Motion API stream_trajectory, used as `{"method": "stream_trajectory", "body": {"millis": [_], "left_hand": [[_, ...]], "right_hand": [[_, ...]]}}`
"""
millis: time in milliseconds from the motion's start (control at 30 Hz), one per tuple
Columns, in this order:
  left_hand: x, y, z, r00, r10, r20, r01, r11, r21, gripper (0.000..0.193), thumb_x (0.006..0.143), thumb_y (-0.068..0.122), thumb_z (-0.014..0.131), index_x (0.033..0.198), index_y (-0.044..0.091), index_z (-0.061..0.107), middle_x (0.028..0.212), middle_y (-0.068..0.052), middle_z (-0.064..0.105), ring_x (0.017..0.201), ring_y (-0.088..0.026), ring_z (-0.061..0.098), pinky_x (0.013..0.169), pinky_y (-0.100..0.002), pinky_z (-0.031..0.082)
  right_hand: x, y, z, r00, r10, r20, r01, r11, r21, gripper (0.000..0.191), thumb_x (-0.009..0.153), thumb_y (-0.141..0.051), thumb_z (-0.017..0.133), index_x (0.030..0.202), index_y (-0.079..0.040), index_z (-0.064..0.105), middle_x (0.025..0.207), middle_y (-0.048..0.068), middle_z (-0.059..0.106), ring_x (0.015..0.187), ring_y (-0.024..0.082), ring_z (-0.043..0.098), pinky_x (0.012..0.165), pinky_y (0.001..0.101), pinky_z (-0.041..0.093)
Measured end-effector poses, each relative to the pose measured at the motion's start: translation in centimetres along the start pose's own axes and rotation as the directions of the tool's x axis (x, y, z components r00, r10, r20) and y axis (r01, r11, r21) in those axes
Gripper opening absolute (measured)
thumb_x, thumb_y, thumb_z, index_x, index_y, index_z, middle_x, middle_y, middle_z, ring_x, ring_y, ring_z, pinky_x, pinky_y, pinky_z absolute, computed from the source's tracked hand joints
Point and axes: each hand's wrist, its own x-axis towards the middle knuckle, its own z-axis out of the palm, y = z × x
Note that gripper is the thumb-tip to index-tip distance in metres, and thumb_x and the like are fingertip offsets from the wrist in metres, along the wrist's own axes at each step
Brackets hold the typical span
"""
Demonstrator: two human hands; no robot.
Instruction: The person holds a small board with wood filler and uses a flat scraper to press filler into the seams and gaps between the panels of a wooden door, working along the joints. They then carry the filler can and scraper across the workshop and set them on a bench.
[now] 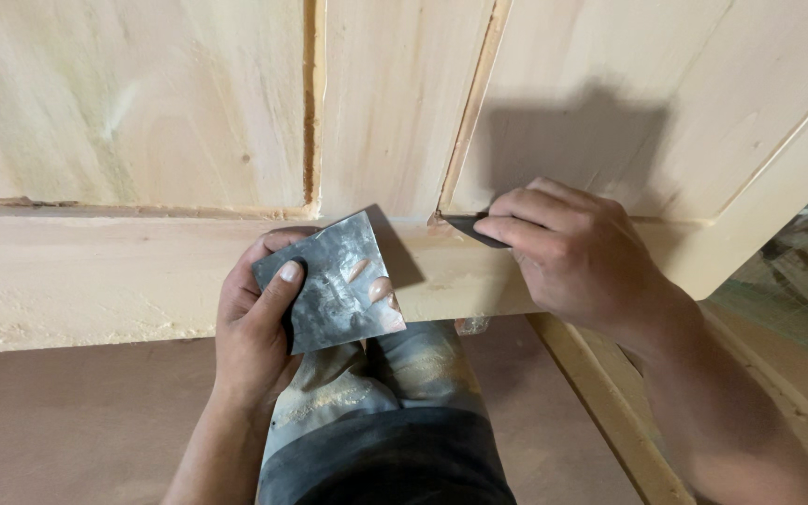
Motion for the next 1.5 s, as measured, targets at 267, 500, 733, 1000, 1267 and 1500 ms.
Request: {"method": "stream_trajectory", "body": {"millis": [267, 500, 733, 1000, 1267, 1500], "left_hand": [[0.0, 0.0, -0.3, 1.000, 0.007, 0.000, -0.007, 1.000, -0.012, 0.023, 0.103, 0.009, 0.057, 0.122, -0.005, 0.057, 0.106, -0.012, 0.066, 0.092, -0.015, 0.067, 0.084, -0.031, 0.059], [0.2, 0.5, -0.4, 1.000, 0.003, 0.000, -0.003, 1.000, -0.030, 0.022, 0.103, 0.008, 0.057, 0.122, -0.004, 0.057, 0.106, -0.012, 0.066, 0.092, -0.015, 0.067, 0.083, -0.030, 0.058], [0.2, 0.9, -0.4, 1.000, -0.012, 0.002, 0.012, 1.000, -0.027, 0.022, 0.103, 0.007, 0.057, 0.121, -0.004, 0.057, 0.104, -0.012, 0.066, 0.090, -0.015, 0.067, 0.081, -0.031, 0.059], [0.2, 1.2, -0.5, 1.000, -0.003, 0.003, 0.003, 1.000, -0.014, 0.021, 0.103, 0.007, 0.057, 0.121, -0.004, 0.058, 0.104, -0.011, 0.066, 0.090, -0.014, 0.067, 0.081, -0.030, 0.058], [0.2, 1.6, -0.9, 1.000, -0.001, 0.010, 0.001, 0.999, -0.032, 0.020, 0.103, 0.007, 0.057, 0.120, -0.003, 0.057, 0.104, -0.010, 0.066, 0.090, -0.014, 0.066, 0.082, -0.030, 0.058], [0.2, 1.5, -1.0, 1.000, 0.002, 0.010, -0.002, 1.000, -0.015, 0.022, 0.103, 0.009, 0.059, 0.121, -0.004, 0.058, 0.104, -0.010, 0.066, 0.091, -0.014, 0.065, 0.083, -0.029, 0.057]], "right_hand": [[-1.0, -0.5, -0.2, 0.998, -0.061, 0.001, 0.060, 0.992, -0.113, 0.013, 0.087, 0.002, 0.069, 0.096, -0.005, 0.077, 0.096, 0.007, 0.075, 0.087, 0.021, 0.071, 0.074, 0.0360, 0.062], [-1.8, -1.6, -1.6, 0.998, 0.032, -0.054, -0.040, 0.987, -0.159, 0.021, 0.086, 0.010, 0.066, 0.099, -0.001, 0.078, 0.092, 0.009, 0.073, 0.083, 0.022, 0.070, 0.065, 0.0341, 0.059], [-0.8, -2.4, -0.6, 0.986, 0.053, -0.160, -0.066, 0.995, -0.073, 0.020, 0.084, 0.011, 0.067, 0.099, 0.001, 0.077, 0.092, 0.010, 0.071, 0.083, 0.022, 0.068, 0.065, 0.0347, 0.057], [0.4, -2.0, 0.1, 0.993, 0.012, -0.115, -0.024, 0.994, -0.109, 0.010, 0.090, 0.005, 0.070, 0.094, -0.001, 0.077, 0.089, 0.009, 0.073, 0.081, 0.020, 0.069, 0.064, 0.0320, 0.058], [0.9, -2.2, -0.2, 0.994, 0.049, -0.098, -0.051, 0.999, -0.011, 0.019, 0.085, 0.012, 0.066, 0.097, 0.000, 0.076, 0.089, 0.009, 0.072, 0.082, 0.021, 0.069, 0.068, 0.0321, 0.060], [0.9, -2.5, -0.6, 0.992, 0.024, -0.120, -0.025, 1.000, -0.014, 0.015, 0.087, 0.009, 0.068, 0.097, 0.001, 0.075, 0.090, 0.010, 0.072, 0.081, 0.021, 0.068, 0.066, 0.0336, 0.058]]}}
